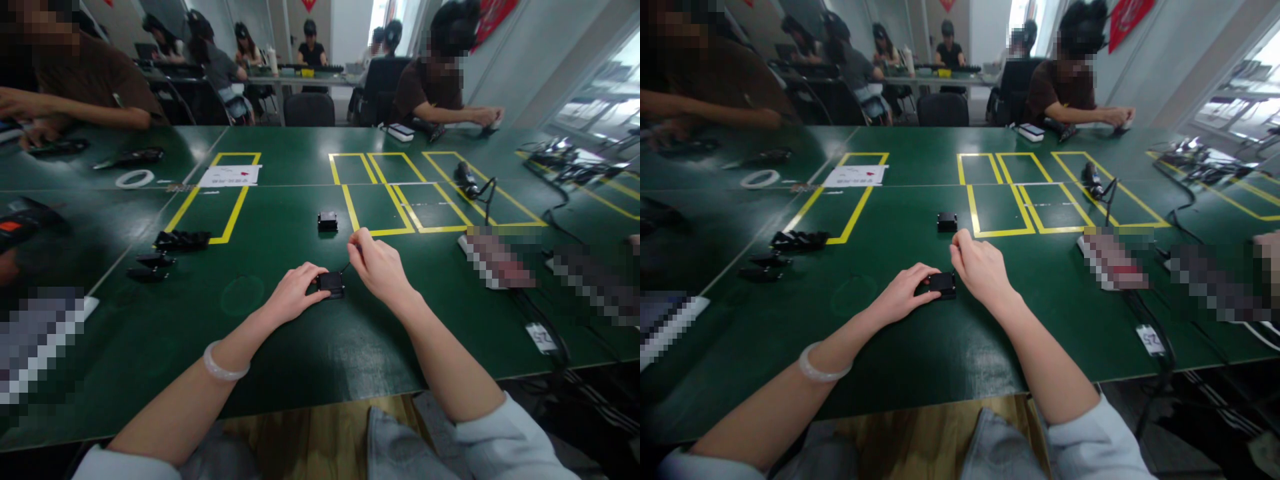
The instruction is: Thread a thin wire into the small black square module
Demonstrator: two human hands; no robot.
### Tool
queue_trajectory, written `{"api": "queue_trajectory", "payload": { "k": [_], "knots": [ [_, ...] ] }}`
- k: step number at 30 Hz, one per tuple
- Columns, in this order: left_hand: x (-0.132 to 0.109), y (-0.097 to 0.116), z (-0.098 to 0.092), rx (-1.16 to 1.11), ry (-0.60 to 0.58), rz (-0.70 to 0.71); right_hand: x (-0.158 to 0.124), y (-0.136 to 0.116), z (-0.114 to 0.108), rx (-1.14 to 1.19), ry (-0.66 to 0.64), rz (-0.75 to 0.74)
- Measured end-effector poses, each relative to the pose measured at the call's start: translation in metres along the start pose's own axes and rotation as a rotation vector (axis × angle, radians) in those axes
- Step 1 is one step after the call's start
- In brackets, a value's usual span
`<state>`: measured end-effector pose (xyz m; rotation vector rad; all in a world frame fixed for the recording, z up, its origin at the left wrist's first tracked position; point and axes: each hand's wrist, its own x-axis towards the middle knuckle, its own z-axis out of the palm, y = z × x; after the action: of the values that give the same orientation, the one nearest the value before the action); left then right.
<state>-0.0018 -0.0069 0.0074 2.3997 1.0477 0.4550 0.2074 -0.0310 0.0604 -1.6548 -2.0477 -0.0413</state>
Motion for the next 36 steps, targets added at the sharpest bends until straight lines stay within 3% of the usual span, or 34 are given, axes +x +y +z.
{"api": "queue_trajectory", "payload": {
  "k": [36],
  "knots": [
    [0.0002, 0.0011, -0.0009, 0.001, -0.001, -0.001, 0.0010, -0.0014, -0.0015, -0.057, 0.008, 0.013]
  ]
}}
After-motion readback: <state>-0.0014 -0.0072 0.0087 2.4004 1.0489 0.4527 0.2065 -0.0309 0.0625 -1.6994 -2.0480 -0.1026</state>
